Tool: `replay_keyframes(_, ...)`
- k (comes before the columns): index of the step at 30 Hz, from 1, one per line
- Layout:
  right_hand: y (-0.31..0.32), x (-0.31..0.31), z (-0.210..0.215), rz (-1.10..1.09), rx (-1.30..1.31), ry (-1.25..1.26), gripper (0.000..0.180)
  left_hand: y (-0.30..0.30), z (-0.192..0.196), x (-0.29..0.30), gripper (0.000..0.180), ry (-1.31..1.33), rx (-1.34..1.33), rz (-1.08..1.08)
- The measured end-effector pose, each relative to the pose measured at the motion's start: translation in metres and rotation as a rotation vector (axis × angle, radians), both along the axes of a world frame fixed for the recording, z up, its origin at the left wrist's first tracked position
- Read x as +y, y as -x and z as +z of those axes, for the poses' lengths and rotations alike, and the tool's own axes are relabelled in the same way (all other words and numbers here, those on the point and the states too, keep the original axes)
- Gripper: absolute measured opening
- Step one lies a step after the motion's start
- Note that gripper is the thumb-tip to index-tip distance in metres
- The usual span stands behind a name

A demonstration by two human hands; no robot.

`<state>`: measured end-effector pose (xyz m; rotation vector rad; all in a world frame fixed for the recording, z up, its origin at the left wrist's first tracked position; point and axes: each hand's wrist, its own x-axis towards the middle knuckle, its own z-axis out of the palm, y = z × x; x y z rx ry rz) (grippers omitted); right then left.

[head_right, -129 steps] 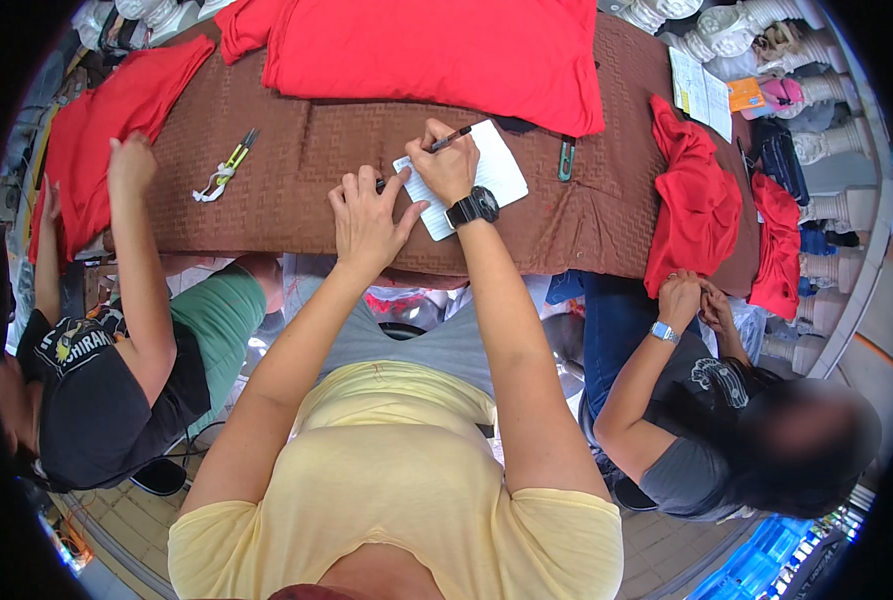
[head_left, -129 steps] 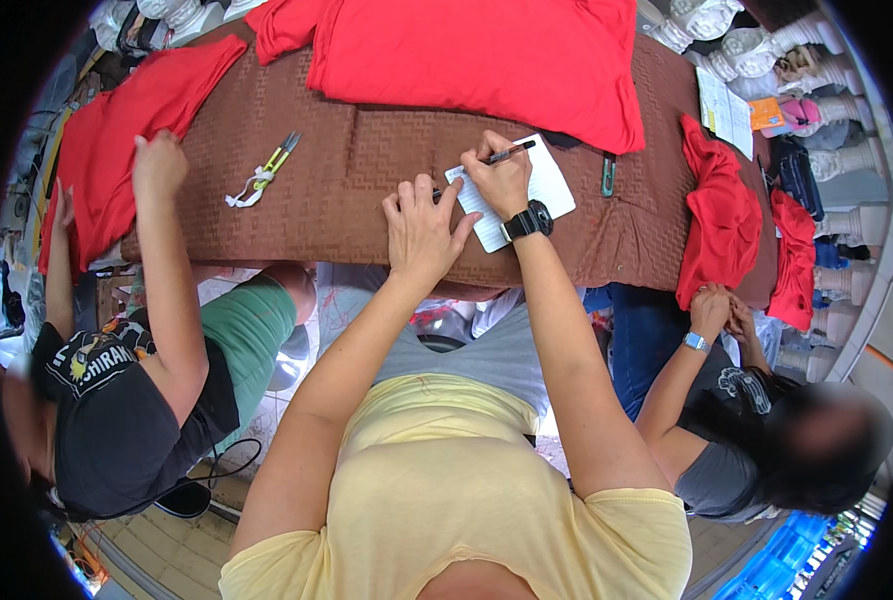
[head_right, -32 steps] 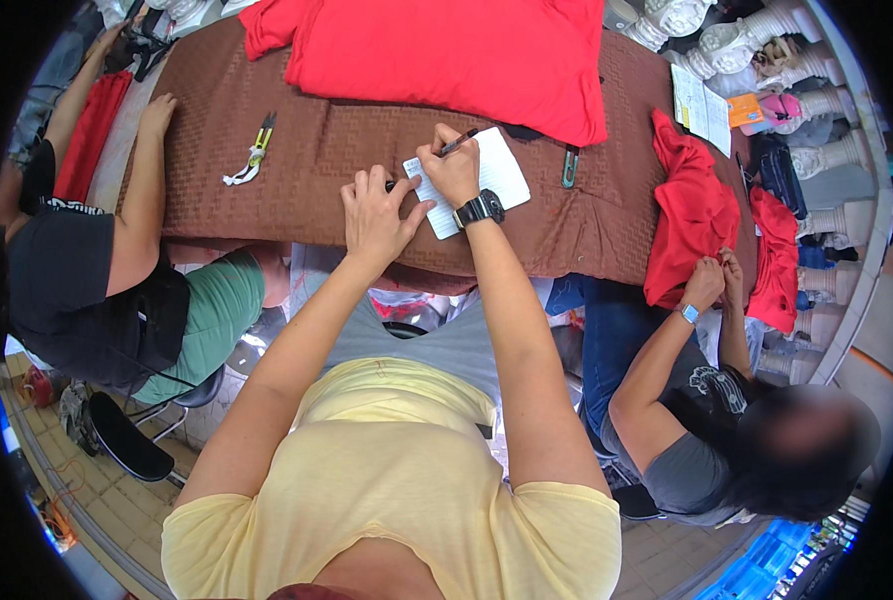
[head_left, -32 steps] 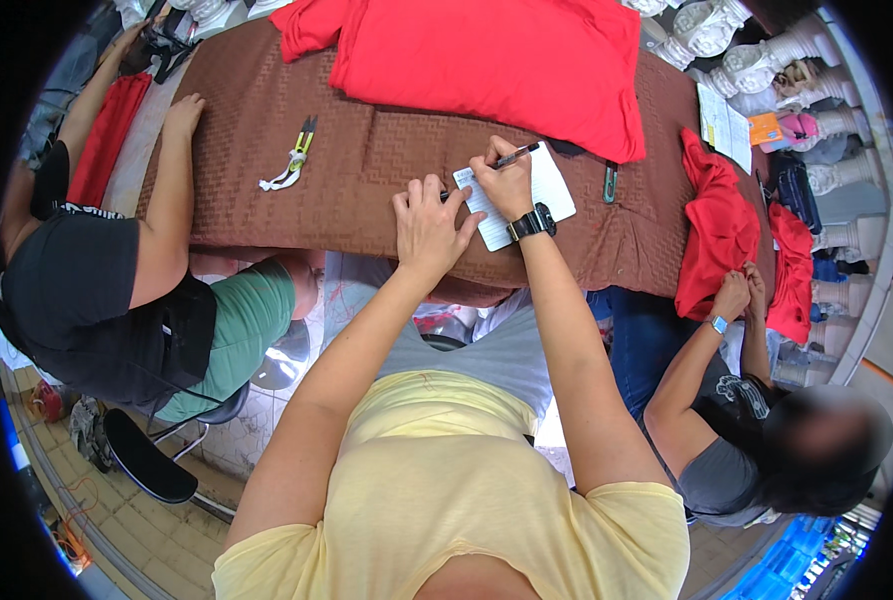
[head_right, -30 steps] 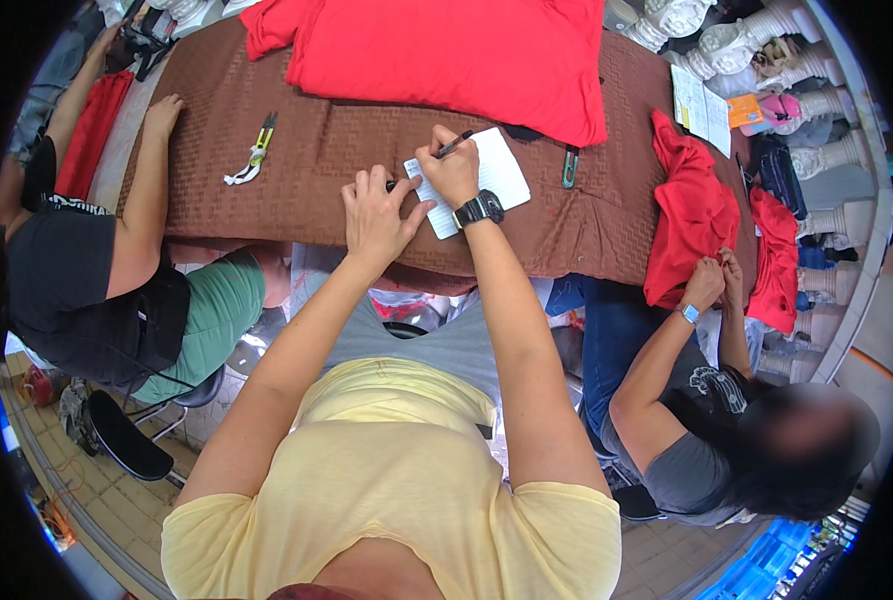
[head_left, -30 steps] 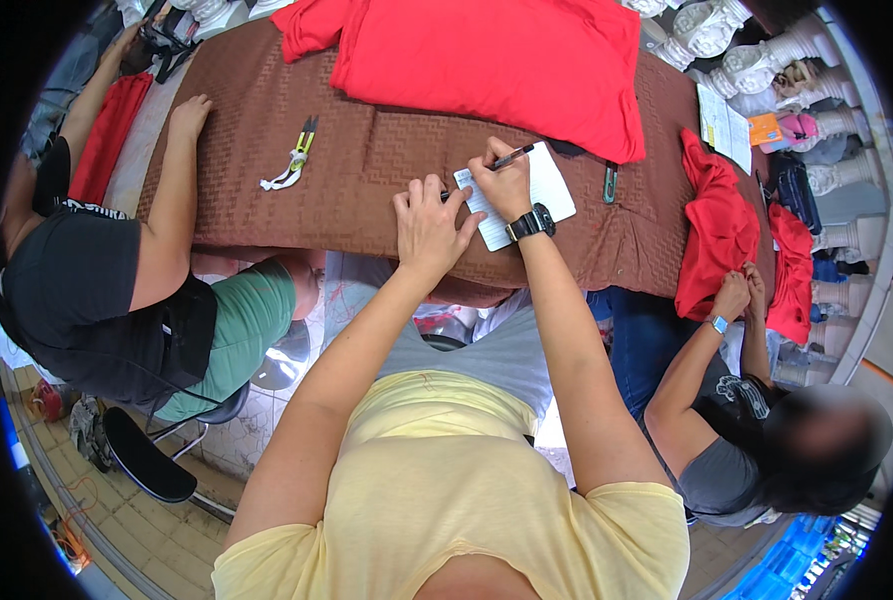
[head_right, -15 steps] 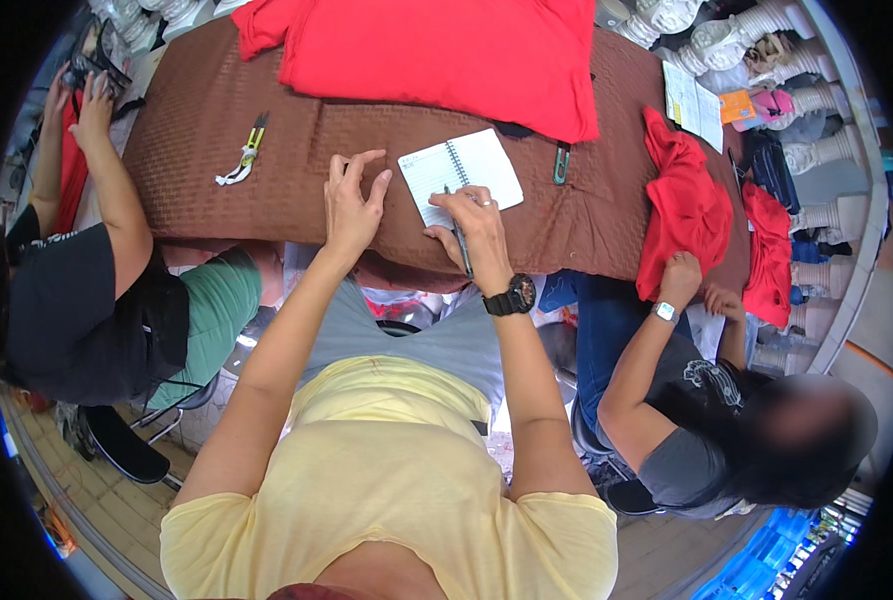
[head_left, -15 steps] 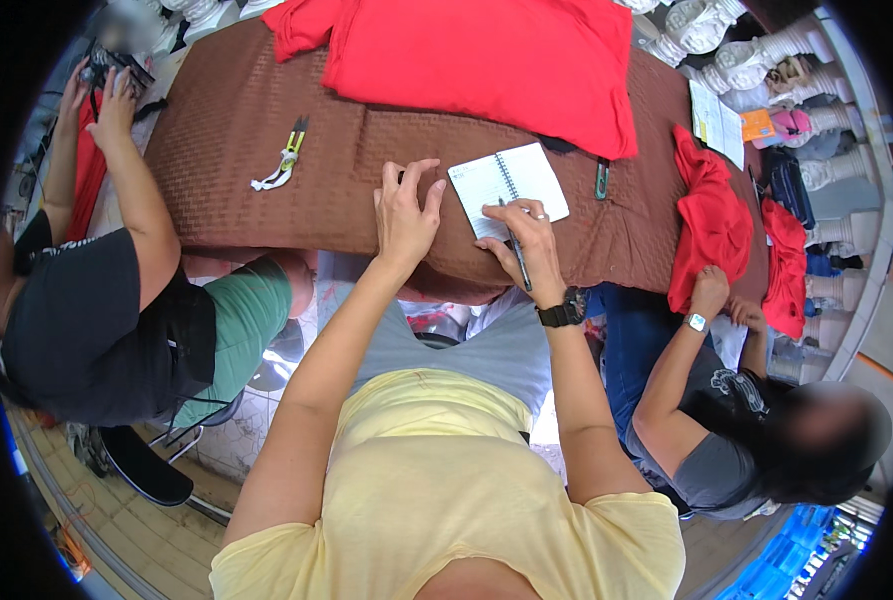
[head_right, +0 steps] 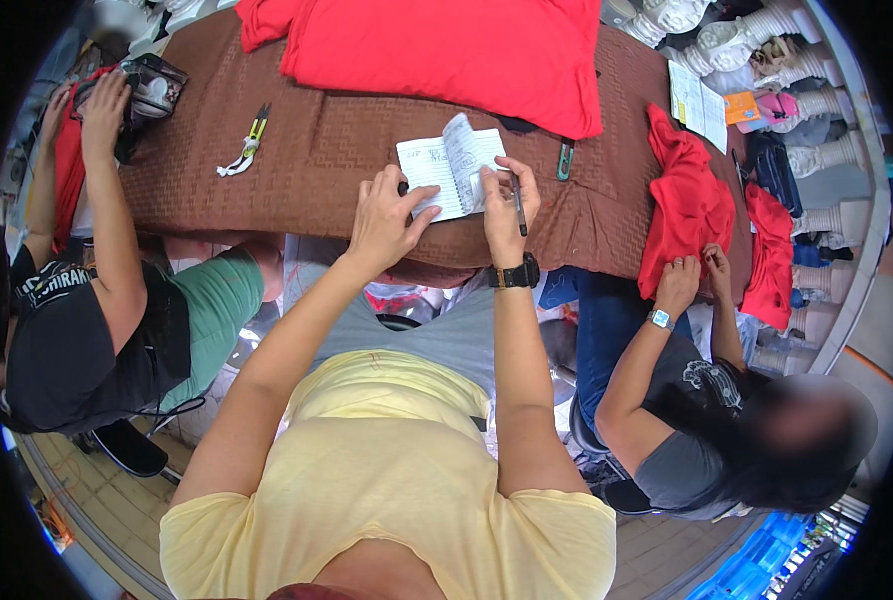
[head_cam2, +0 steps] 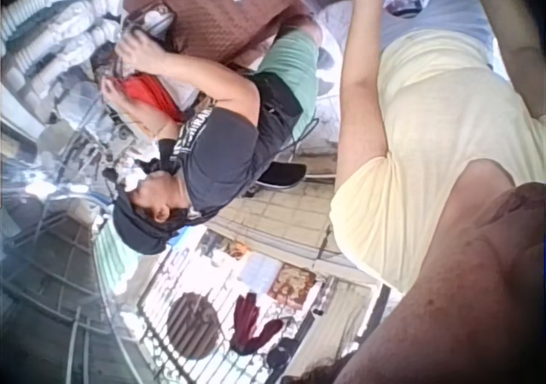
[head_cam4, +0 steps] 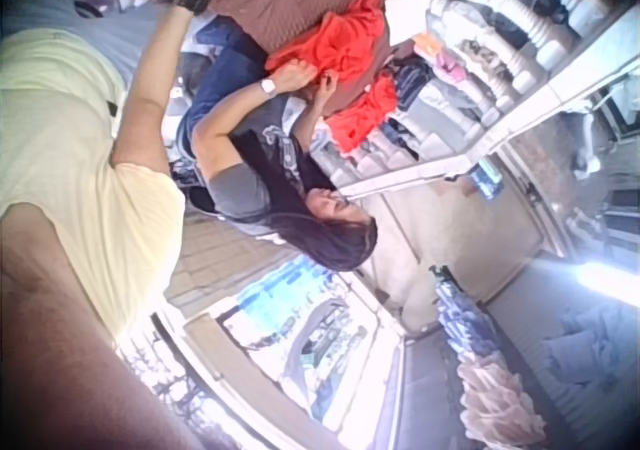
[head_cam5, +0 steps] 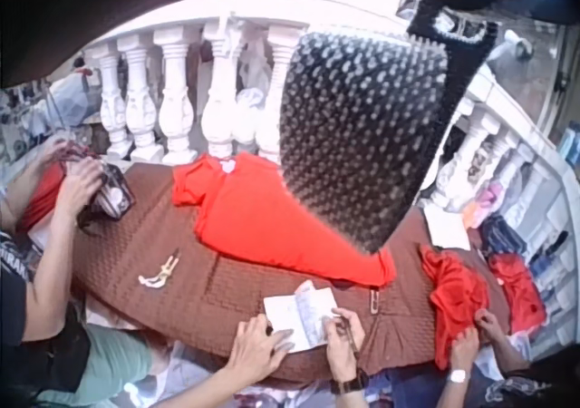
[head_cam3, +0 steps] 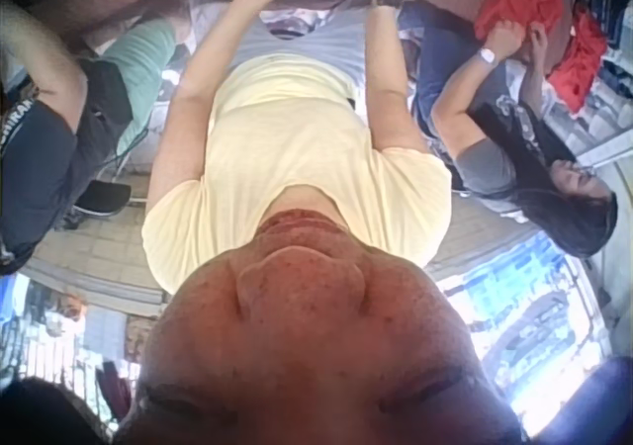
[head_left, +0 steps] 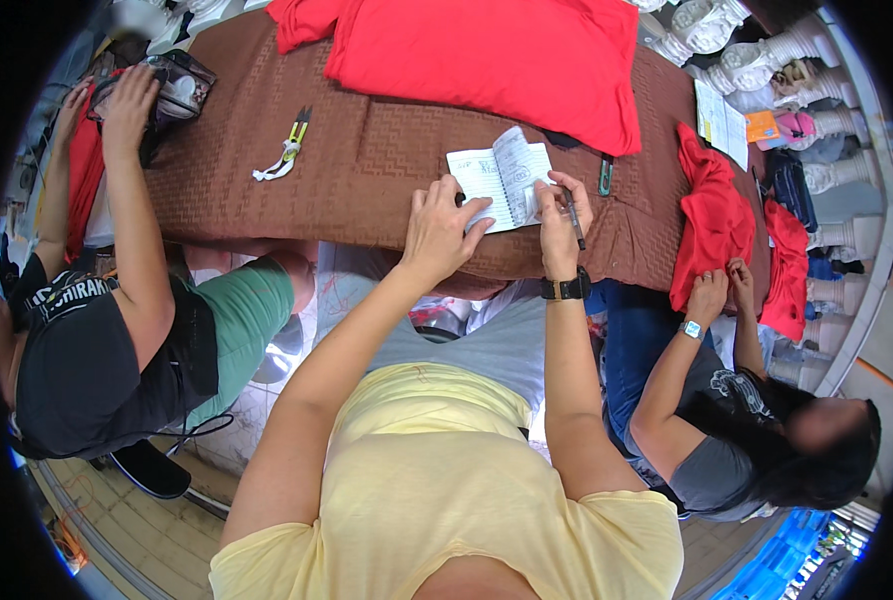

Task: The person folds several red shirts one at a time, makes notes in a notebook with a pen, and then handles a small stack of black shirts.

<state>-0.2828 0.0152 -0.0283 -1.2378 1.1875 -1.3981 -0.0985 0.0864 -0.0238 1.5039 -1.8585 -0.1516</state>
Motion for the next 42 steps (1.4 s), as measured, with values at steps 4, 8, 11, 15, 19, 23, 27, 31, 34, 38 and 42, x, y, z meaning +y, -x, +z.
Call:
replay_keyframes(4,0.010,-0.003,0.013,0.024,0.385,0.094,0.023,0.008,-0.004,-0.002,0.033,-0.011,-0.028,0.002)
replay_keyframes(8,0.021,-0.003,0.024,0.038,0.370,-0.013,0.024,0.007,-0.005,-0.002,0.035,-0.021,-0.046,0.007)
replay_keyframes(11,0.023,-0.009,0.021,0.119,0.224,-0.095,0.031,0.011,-0.001,-0.004,0.038,-0.002,0.080,0.037)
replay_keyframes(15,-0.006,-0.007,0.026,0.159,0.113,-0.167,0.042,0.012,0.015,-0.012,0.041,0.100,0.036,0.027)
replay_keyframes(19,0.010,-0.020,-0.007,0.005,0.200,-0.035,0.038,0.003,0.012,-0.022,0.035,0.069,-0.094,0.056)
replay_keyframes(23,0.025,-0.013,-0.008,-0.174,0.507,0.089,0.031,-0.010,0.017,-0.019,0.033,-0.047,-0.167,0.105)
replay_keyframes(27,0.024,-0.005,-0.005,-0.201,0.586,0.142,0.027,0.001,0.020,-0.022,0.037,0.029,-0.119,0.030)
replay_keyframes(31,0.023,-0.003,-0.006,-0.198,0.607,0.179,0.025,0.011,0.004,-0.023,0.042,-0.015,-0.162,-0.041)
replay_keyframes(34,0.024,-0.001,-0.005,-0.191,0.612,0.197,0.025,0.013,-0.003,-0.020,0.043,-0.030,-0.176,-0.007)
replay_keyframes(38,0.023,0.001,-0.004,-0.186,0.622,0.210,0.025,0.022,-0.010,-0.010,0.043,-0.034,-0.221,0.069)
replay_keyframes(42,0.024,0.000,-0.008,-0.176,0.567,0.200,0.026,0.025,-0.011,0.001,0.040,0.024,-0.287,0.154)
